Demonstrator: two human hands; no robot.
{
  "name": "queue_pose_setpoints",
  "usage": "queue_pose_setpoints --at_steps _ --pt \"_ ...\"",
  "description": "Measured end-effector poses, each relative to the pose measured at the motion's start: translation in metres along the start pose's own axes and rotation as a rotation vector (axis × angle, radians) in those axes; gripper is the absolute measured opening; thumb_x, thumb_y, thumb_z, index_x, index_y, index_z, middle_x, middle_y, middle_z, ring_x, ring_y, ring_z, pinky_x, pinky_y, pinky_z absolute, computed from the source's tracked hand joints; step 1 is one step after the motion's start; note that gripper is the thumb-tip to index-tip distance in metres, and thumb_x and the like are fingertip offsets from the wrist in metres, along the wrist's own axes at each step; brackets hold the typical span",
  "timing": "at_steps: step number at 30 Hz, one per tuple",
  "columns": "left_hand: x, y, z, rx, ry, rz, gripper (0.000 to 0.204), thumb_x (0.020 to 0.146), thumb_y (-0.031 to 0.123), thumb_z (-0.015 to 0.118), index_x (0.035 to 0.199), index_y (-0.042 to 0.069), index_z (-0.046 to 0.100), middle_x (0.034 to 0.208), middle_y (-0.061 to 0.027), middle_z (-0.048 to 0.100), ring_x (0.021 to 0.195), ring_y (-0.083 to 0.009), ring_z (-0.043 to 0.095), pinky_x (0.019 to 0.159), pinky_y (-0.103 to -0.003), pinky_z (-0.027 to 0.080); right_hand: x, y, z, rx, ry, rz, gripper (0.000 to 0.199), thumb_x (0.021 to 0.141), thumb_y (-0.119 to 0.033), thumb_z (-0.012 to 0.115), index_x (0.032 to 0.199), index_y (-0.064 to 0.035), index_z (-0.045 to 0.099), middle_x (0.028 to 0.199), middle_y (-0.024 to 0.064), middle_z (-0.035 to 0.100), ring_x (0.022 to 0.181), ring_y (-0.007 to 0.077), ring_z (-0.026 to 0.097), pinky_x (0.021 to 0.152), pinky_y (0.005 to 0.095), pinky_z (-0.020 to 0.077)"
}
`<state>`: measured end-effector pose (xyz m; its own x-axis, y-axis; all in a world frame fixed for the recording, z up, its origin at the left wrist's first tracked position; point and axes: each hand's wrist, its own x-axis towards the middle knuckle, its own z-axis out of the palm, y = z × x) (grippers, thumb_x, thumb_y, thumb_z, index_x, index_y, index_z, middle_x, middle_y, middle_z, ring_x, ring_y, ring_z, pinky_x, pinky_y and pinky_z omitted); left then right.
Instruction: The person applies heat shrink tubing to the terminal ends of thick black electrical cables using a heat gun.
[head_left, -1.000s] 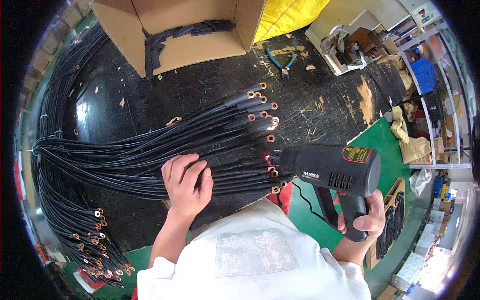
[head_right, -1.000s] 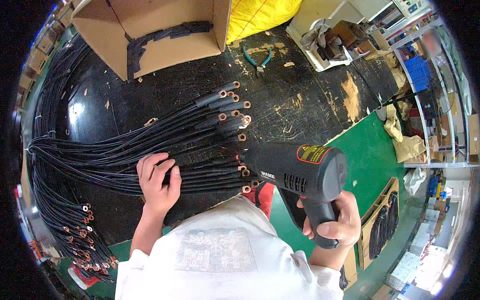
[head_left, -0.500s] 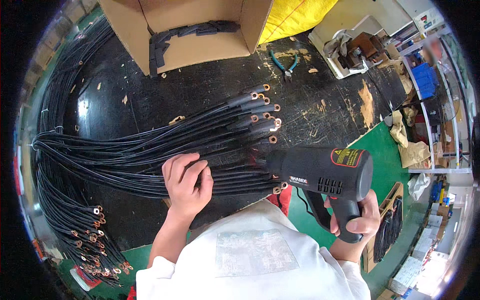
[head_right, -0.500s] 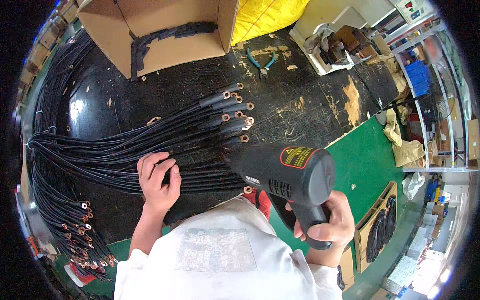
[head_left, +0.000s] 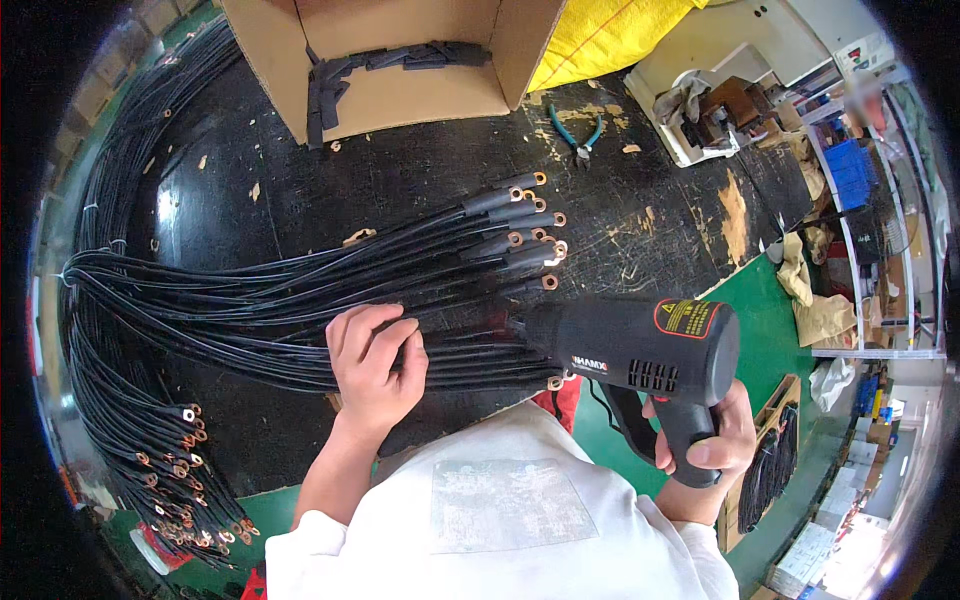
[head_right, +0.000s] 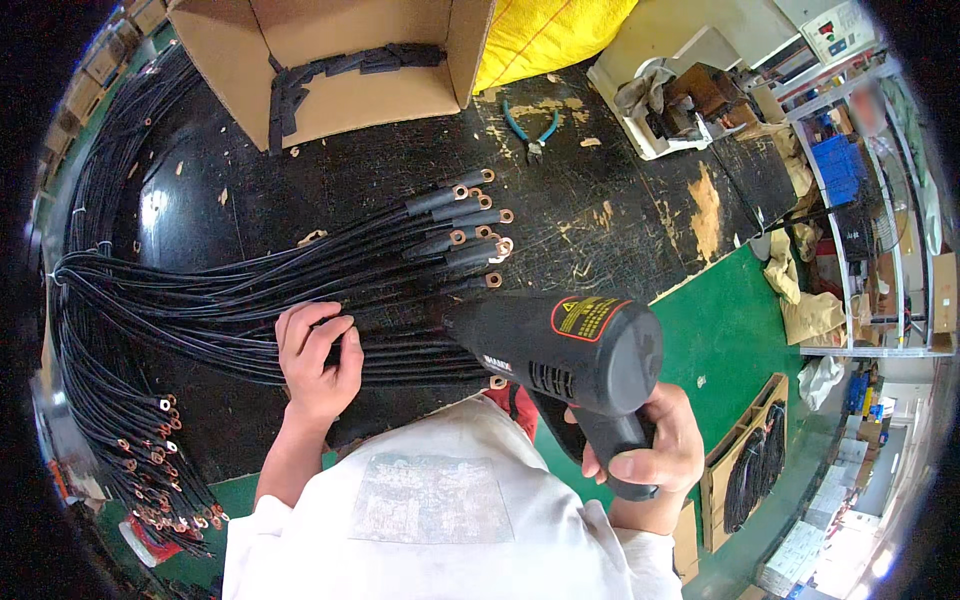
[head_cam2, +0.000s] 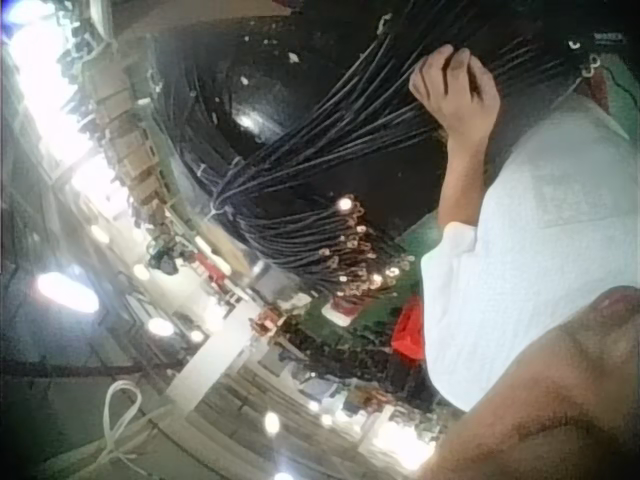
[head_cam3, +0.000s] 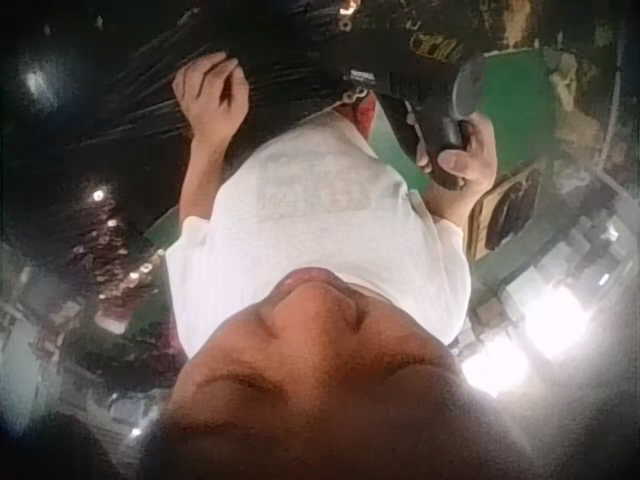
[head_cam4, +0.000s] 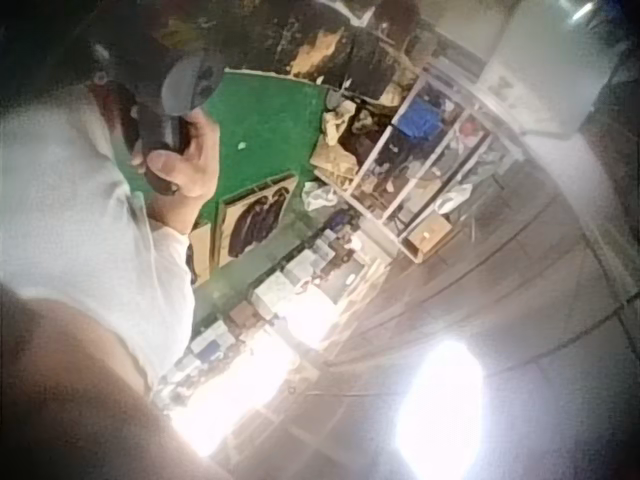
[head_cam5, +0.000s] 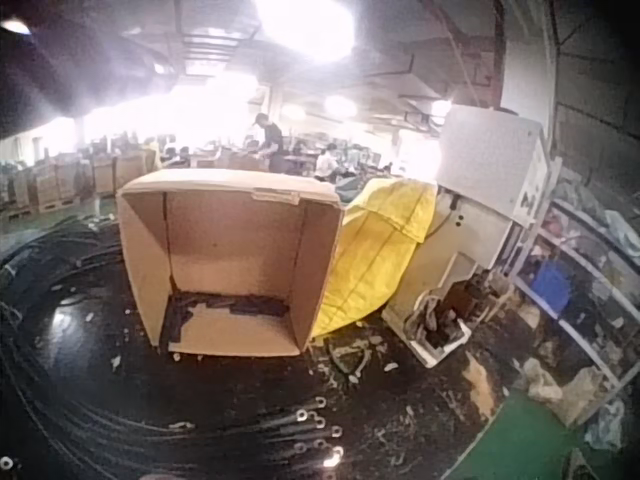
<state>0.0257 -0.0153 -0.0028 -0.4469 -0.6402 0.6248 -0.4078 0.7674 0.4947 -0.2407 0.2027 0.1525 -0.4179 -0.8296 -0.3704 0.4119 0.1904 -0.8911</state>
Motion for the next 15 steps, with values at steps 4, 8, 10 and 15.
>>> queue_pose_setpoints --at_steps 4,8,10,15 --pt "0.000 0.000 0.000 -0.013 -0.009 0.001 0.021 0.078 0.000 0.076 0.097 0.006 0.070 0.112 -0.0098 0.068 0.102 -0.0323 0.062 0.090 -0.043 0.049 -0.002 0.000 -0.006 -0.029 -0.008 0.008 0.071 0.047 -0.013 0.073 0.108 0.0220 0.063 0.094 0.0296 0.071 0.054 0.0308 0.070 0.043 0.0348 0.0561" --pt "0.000 0.000 0.001 -0.015 -0.010 -0.001 0.020 0.078 0.001 0.076 0.097 0.006 0.071 0.111 -0.0095 0.068 0.103 -0.0318 0.062 0.091 -0.044 0.049 -0.008 -0.002 -0.005 -0.028 0.044 0.012 0.072 0.047 -0.014 0.074 0.108 0.0222 0.062 0.095 0.0300 0.070 0.054 0.0308 0.069 0.042 0.0348 0.0560" --pt "0.000 -0.001 0.001 -0.011 -0.013 -0.002 0.020 0.078 0.001 0.076 0.096 0.006 0.071 0.110 -0.0093 0.068 0.102 -0.0315 0.062 0.091 -0.044 0.049 -0.009 -0.003 -0.010 -0.052 0.006 0.012 0.073 0.048 -0.013 0.074 0.110 0.0224 0.062 0.097 0.0302 0.070 0.054 0.0309 0.069 0.043 0.0350 0.0561" --pt "-0.001 0.000 0.001 -0.004 -0.014 -0.005 0.020 0.078 0.000 0.076 0.096 0.006 0.071 0.109 -0.0089 0.068 0.102 -0.0310 0.062 0.090 -0.043 0.048 -0.013 -0.002 -0.024 -0.073 -0.005 -0.019 0.075 0.051 -0.013 0.076 0.114 0.0229 0.059 0.100 0.0305 0.070 0.056 0.0311 0.070 0.043 0.0359 0.0569"
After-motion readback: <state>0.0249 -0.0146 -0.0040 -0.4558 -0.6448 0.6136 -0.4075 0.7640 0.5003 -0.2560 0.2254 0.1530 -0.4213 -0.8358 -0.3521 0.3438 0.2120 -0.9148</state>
